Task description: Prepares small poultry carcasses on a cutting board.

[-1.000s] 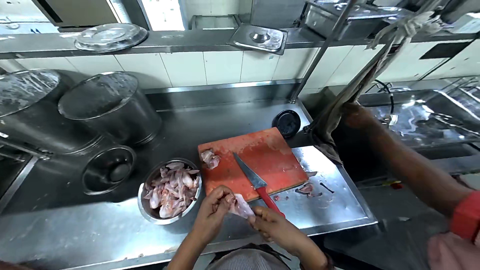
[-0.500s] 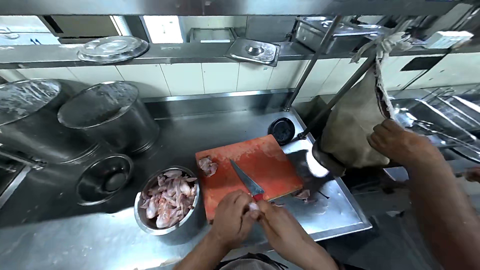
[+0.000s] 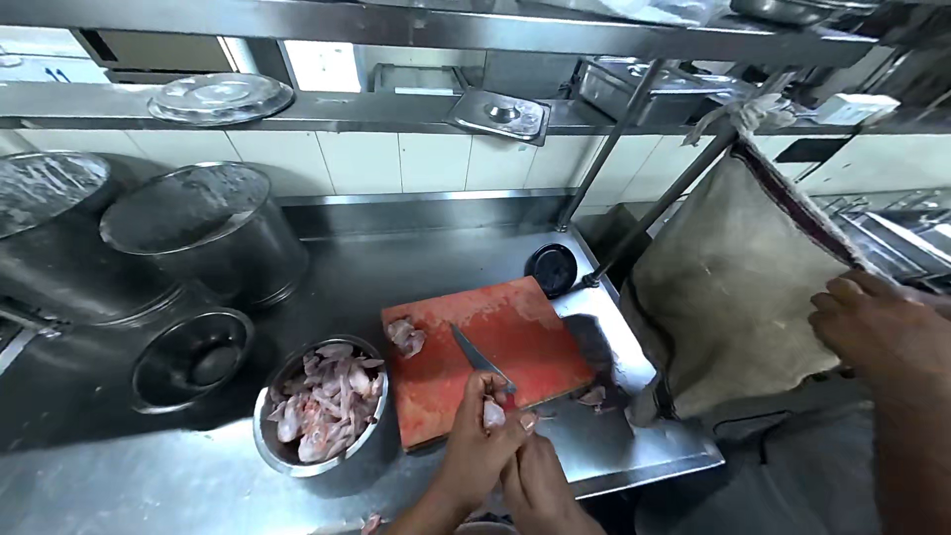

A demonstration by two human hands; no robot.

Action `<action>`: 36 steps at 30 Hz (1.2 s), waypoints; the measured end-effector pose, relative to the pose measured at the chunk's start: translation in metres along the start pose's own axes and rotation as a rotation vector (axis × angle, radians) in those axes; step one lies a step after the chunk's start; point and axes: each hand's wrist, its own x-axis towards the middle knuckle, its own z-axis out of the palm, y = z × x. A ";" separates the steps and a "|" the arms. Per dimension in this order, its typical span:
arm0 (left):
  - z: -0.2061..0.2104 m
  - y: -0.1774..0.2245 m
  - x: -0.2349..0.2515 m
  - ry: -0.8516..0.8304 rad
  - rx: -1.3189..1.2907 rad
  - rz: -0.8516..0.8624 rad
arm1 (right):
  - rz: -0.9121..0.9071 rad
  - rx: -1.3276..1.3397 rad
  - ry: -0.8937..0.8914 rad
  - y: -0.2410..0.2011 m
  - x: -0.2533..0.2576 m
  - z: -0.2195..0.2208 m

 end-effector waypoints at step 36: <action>-0.027 0.008 -0.016 0.281 -0.030 -0.193 | 0.058 -0.046 -0.120 -0.010 -0.002 0.020</action>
